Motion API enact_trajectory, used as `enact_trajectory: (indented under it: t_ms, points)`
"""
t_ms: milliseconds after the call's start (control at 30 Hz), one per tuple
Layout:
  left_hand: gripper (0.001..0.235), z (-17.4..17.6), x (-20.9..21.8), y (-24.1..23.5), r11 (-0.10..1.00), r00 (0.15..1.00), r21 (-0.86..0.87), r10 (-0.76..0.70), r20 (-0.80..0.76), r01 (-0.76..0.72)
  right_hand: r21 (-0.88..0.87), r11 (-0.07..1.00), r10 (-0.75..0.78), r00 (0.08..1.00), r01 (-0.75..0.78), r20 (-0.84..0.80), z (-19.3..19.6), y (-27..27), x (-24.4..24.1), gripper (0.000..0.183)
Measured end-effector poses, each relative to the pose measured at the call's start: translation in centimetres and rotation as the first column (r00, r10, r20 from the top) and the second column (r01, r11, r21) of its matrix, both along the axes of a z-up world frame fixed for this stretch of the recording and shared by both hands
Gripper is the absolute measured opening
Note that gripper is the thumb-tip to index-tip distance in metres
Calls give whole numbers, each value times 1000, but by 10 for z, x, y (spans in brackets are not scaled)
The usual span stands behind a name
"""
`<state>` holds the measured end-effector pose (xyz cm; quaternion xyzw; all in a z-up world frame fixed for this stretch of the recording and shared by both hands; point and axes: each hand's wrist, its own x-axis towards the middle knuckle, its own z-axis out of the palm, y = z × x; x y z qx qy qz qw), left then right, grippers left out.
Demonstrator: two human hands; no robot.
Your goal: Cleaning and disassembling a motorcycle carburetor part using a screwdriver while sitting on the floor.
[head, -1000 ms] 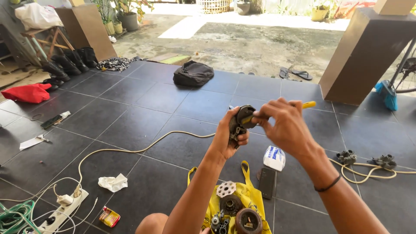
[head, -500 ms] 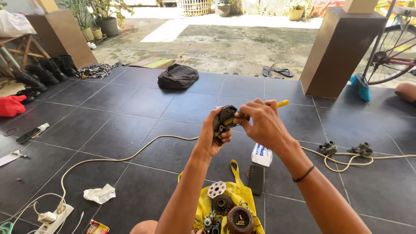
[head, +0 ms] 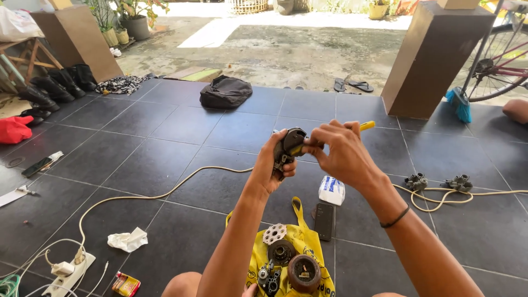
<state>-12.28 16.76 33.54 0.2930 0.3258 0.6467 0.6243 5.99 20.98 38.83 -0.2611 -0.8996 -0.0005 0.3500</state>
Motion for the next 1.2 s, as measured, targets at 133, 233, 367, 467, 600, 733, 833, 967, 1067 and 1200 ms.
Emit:
enact_trajectory:
  t_ms: [133, 233, 367, 467, 600, 733, 833, 967, 1067, 1200]
  points:
    - [49, 12, 2, 1, 1000, 1000, -13, 22, -22, -22, 8, 1000, 11, 1000, -11, -3, 0, 3, 1, 9]
    - [46, 23, 5, -7, 1000, 1000, -4, 27, -15, -27, 16, 1000, -4, 999, 4, -34, 5, 9, 6, 10]
    - [46, 23, 6, -6, 1000, 999, -1, 29, -24, -29, 3, 1000, 2, 1000, -2, -5, 5, 8, 7, 9]
    - [46, 22, 7, -6, 999, 999, -12, 33, -35, -34, 6, 1000, 3, 1000, -3, -12, -2, 16, 10, 8]
    - [42, 25, 8, -8, 997, 995, -16, 79, -57, -80, 7, 1000, 7, 1000, -6, -14, -4, 16, 8, 8]
    - [40, 33, 12, -11, 995, 994, -22, 92, -60, -93, -17, 1000, -25, 998, 24, -62, 2, 19, 9, 5]
    - [44, 32, 8, -8, 996, 992, -8, 92, -87, -93, 70, 997, -26, 999, 24, 36, -2, 16, 5, 11]
    - [42, 46, 13, -15, 994, 990, 5, 112, -84, -112, 57, 998, -26, 998, 29, -55, 5, 24, 6, 12]
    - [43, 51, 9, -5, 994, 990, 23, 107, -92, -105, 126, 989, -84, 996, 83, 6, 12, 32, 0, 11]
    - [42, 53, 9, 0, 994, 993, -15, 106, -60, -107, -1, 998, -60, 998, 60, -9, 24, 32, 0, 6]
